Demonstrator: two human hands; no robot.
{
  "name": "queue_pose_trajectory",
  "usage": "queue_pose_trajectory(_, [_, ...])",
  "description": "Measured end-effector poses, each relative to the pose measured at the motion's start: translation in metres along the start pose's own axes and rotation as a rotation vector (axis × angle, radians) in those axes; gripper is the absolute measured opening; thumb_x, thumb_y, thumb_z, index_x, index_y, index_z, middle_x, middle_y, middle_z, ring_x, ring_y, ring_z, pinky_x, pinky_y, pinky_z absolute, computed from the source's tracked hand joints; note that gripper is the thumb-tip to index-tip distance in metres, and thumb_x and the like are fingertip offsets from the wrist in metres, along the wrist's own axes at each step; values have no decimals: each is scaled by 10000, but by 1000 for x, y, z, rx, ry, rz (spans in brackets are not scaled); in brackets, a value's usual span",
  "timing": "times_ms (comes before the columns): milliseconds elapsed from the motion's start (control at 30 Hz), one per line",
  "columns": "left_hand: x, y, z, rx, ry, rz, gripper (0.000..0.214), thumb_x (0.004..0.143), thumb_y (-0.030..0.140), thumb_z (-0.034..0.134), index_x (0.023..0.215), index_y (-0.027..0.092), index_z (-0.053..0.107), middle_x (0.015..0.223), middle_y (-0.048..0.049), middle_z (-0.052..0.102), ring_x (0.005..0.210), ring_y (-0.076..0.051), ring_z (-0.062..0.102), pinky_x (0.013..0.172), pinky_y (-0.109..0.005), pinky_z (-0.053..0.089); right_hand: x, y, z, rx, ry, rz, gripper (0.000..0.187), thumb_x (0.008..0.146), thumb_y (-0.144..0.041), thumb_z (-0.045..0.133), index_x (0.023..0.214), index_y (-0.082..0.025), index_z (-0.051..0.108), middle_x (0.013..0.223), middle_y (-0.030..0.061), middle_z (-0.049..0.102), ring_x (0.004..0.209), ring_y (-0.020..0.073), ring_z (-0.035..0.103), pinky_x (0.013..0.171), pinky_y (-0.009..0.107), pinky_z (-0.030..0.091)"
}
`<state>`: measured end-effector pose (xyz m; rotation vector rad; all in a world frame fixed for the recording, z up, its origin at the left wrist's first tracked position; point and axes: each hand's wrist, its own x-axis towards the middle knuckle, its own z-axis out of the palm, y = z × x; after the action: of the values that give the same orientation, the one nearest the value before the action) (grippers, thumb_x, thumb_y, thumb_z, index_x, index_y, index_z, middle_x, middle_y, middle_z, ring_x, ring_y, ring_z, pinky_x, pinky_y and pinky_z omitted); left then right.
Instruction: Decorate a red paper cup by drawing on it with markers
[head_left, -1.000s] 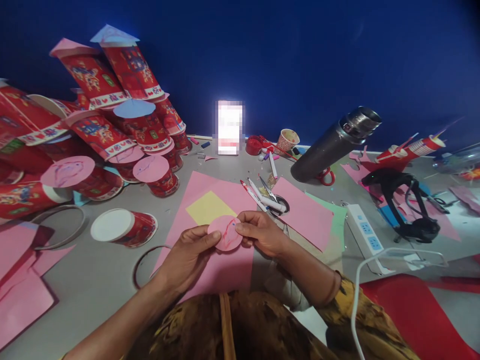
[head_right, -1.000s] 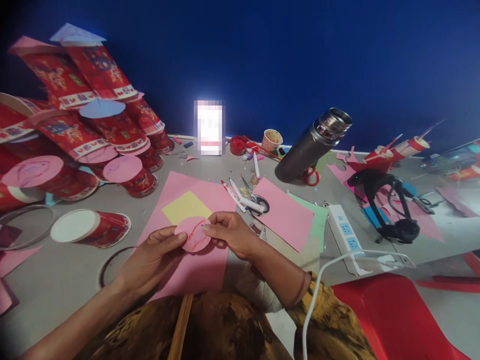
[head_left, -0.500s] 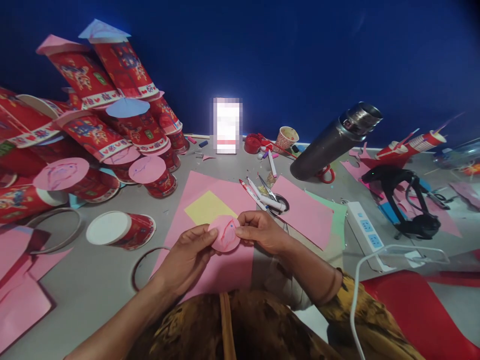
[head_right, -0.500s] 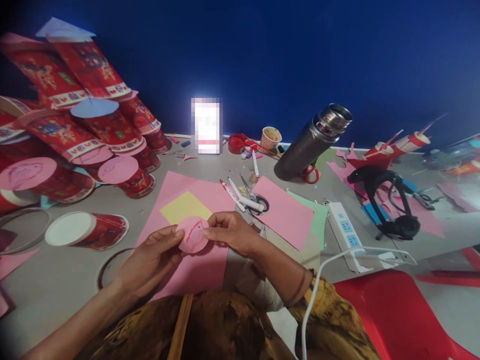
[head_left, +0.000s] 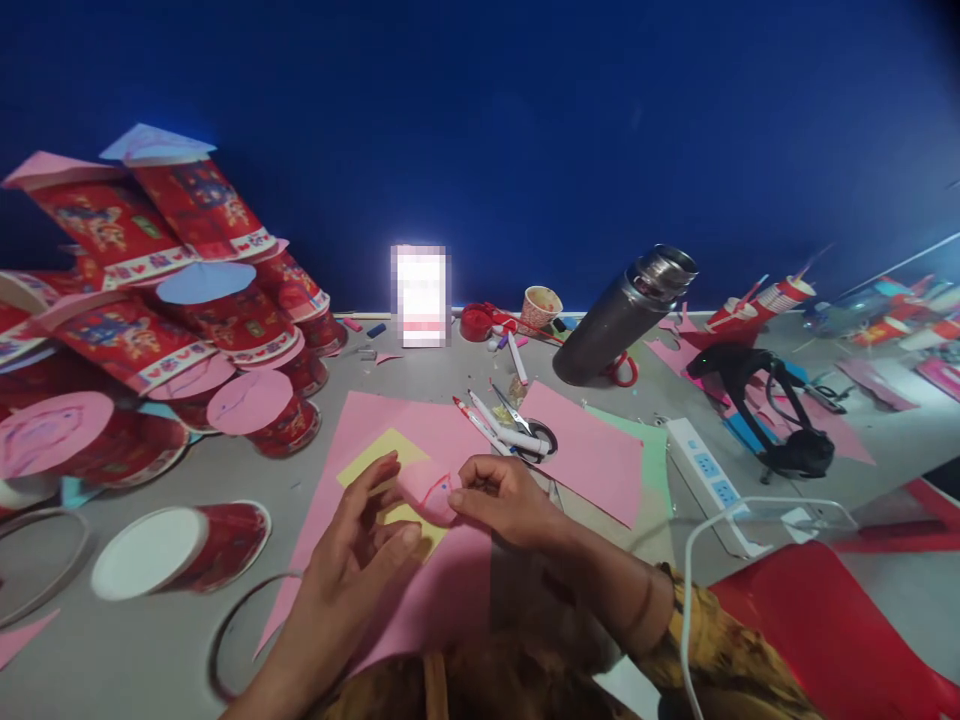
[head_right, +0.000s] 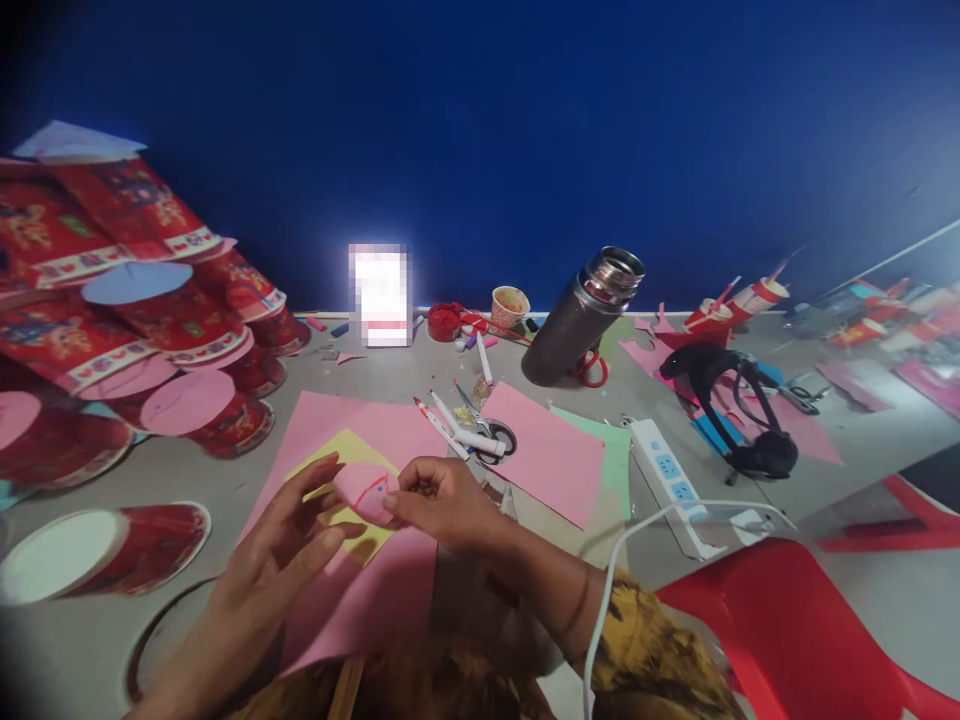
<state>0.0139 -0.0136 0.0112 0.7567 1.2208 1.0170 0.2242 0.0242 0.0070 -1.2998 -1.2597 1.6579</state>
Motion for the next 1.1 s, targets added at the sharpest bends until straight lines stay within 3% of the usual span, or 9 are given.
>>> queue_pose_trajectory(100, [4, 2, 3, -58, 0, -100, 720, 800, 472, 942, 1461, 334, 692, 1462, -87, 704, 1353, -334, 666, 1065, -363, 599, -5, 0, 8, -77, 42, -10, 285, 773, -428, 827, 773, -203, 652, 610, -71, 521, 562, 86, 414, 529, 226, 321])
queue_pose_trajectory(233, [13, 4, 10, -387, -140, -315, 592, 841, 562, 871, 1312, 218, 766, 1443, -154, 727, 1344, -402, 682, 1081, -496, 616, -12, 2, 10, -134, -95, -201, 275, 821, -449, 820, 912, -200, 748, 722, -26, 676, 606, 110, 546, 569, 232, 413])
queue_pose_trajectory(400, [25, 12, 9, -624, -257, -566, 631, 878, 566, 826, 1331, 134, 744, 1333, -226, 774, 1241, -443, 748, 1040, -681, 613, -10, -8, -27, -675, 238, -506, 153, 994, -317, 673, 917, -218, 760, 824, 39, 754, 747, 171, 647, 755, 299, 490])
queue_pose_trajectory(533, [34, 22, 6, -699, -146, -498, 499, 940, 455, 772, 1302, 112, 756, 1308, -259, 784, 1238, -461, 754, 1024, -708, 618, -2, -14, -69, -1162, 397, -249, 131, 955, -293, 786, 1042, -194, 771, 1099, 128, 778, 1065, 285, 669, 865, 360, 488])
queue_pose_trajectory(600, [39, 26, 5, -694, -88, -444, 439, 960, 406, 743, 1278, 103, 765, 1311, -273, 783, 1231, -466, 757, 1007, -725, 622, 1, -13, -82, -1262, 381, -120, 134, 961, -304, 796, 1033, -193, 777, 1099, 128, 762, 1097, 297, 655, 874, 365, 483])
queue_pose_trajectory(700, [45, 26, 5, -686, -31, -420, 381, 987, 366, 702, 1242, 93, 778, 1274, -275, 797, 1196, -452, 773, 970, -716, 644, 5, -12, -89, -1313, 321, -93, 95, 976, -271, 773, 1015, -186, 788, 1093, 132, 754, 1103, 300, 650, 911, 377, 481])
queue_pose_trajectory(800, [47, 22, 5, -680, -13, -425, 370, 998, 365, 689, 1223, 89, 791, 1271, -262, 804, 1193, -430, 777, 967, -675, 661, 6, -12, -87, -1226, 322, -169, 89, 965, -246, 761, 1025, -182, 776, 1108, 134, 763, 1095, 301, 657, 932, 388, 481])
queue_pose_trajectory(933, [49, 19, 3, -632, 1, -393, 392, 971, 381, 736, 1198, 71, 815, 1300, -263, 796, 1235, -405, 760, 999, -565, 674, 4, -12, -72, -818, 348, -234, 169, 980, -340, 704, 1092, -213, 716, 1013, 71, 772, 933, 239, 684, 827, 344, 490])
queue_pose_trajectory(1100, [49, 19, 4, -539, -44, -291, 426, 822, 419, 917, 1118, 117, 859, 1245, -190, 830, 1192, -323, 769, 957, -349, 668, 3, -1, -37, -170, 140, -134, 287, 987, -491, 661, 1073, -217, 674, 829, 20, 740, 615, 142, 596, 639, 294, 482])
